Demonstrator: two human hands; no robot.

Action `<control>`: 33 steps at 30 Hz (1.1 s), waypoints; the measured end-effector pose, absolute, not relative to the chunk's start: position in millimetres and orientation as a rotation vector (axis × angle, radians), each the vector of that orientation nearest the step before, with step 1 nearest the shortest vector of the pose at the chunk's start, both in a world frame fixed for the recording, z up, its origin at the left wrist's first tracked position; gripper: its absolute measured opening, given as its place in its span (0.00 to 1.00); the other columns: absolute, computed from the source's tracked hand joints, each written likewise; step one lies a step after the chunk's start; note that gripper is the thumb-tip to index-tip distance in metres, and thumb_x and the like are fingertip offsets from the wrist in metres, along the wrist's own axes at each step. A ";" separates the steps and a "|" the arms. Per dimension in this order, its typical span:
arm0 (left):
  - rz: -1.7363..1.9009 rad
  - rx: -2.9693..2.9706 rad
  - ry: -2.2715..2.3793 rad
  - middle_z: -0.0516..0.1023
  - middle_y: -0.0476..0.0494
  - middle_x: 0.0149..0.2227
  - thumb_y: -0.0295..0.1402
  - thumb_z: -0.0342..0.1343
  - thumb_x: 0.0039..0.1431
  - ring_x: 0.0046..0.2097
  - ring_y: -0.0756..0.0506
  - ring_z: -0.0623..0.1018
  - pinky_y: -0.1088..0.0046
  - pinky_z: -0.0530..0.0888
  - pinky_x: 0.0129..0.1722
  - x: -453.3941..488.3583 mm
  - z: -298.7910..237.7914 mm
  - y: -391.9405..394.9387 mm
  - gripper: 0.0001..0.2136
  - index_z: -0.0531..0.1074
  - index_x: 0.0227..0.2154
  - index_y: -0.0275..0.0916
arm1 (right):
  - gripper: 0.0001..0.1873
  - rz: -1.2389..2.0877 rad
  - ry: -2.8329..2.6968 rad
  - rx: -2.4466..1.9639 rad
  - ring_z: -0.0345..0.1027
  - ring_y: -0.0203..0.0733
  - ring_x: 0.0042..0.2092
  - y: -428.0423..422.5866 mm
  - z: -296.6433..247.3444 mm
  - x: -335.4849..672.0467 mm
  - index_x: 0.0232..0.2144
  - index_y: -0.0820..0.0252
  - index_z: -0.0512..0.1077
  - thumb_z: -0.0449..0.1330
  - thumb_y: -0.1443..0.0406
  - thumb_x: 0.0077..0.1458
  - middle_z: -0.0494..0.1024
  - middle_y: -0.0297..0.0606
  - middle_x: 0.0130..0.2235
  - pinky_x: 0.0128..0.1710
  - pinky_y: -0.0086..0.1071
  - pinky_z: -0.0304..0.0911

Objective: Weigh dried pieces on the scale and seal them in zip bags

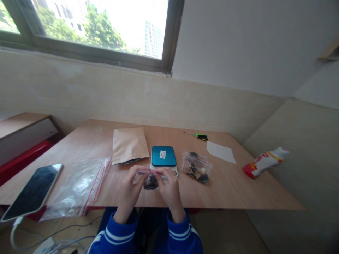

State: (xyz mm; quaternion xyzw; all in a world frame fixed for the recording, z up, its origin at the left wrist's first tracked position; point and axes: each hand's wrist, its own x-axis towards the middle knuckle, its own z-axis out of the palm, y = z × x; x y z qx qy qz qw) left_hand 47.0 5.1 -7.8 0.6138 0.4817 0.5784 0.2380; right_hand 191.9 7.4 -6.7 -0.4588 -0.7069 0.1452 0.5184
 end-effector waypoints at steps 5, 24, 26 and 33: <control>1.579 1.738 1.251 0.78 0.48 0.32 0.32 0.57 0.58 0.36 0.47 0.78 0.71 0.74 0.37 50.6 -8.2 6.2 0.03 0.75 0.33 0.41 | 0.08 0.247 -1.629 -1.134 0.70 0.42 0.37 9.8 -12.2 193.0 0.31 0.56 0.74 0.57 0.69 0.60 0.80 0.34 0.32 0.40 0.36 0.59; 1.551 1.860 1.306 0.78 0.48 0.32 0.33 0.58 0.58 0.36 0.48 0.77 0.72 0.73 0.36 50.1 -4.9 2.2 0.03 0.74 0.34 0.41 | 0.07 0.307 -1.748 -1.153 0.71 0.42 0.41 12.6 -12.5 198.9 0.41 0.55 0.73 0.59 0.66 0.60 0.81 0.33 0.38 0.46 0.36 0.54; 1.508 1.900 1.286 0.78 0.48 0.33 0.33 0.58 0.58 0.37 0.47 0.77 0.72 0.73 0.37 47.9 -5.3 2.1 0.03 0.75 0.34 0.41 | 0.04 0.291 -1.765 -1.154 0.71 0.42 0.40 14.0 -15.0 202.5 0.37 0.55 0.75 0.59 0.66 0.60 0.81 0.32 0.35 0.45 0.37 0.54; 1.534 1.891 1.300 0.77 0.49 0.32 0.32 0.58 0.58 0.35 0.48 0.77 0.73 0.72 0.36 43.0 -7.0 1.4 0.02 0.74 0.33 0.41 | 0.10 0.222 -1.763 -1.152 0.71 0.41 0.35 16.6 -23.4 206.7 0.28 0.55 0.75 0.57 0.67 0.61 0.81 0.32 0.30 0.41 0.38 0.56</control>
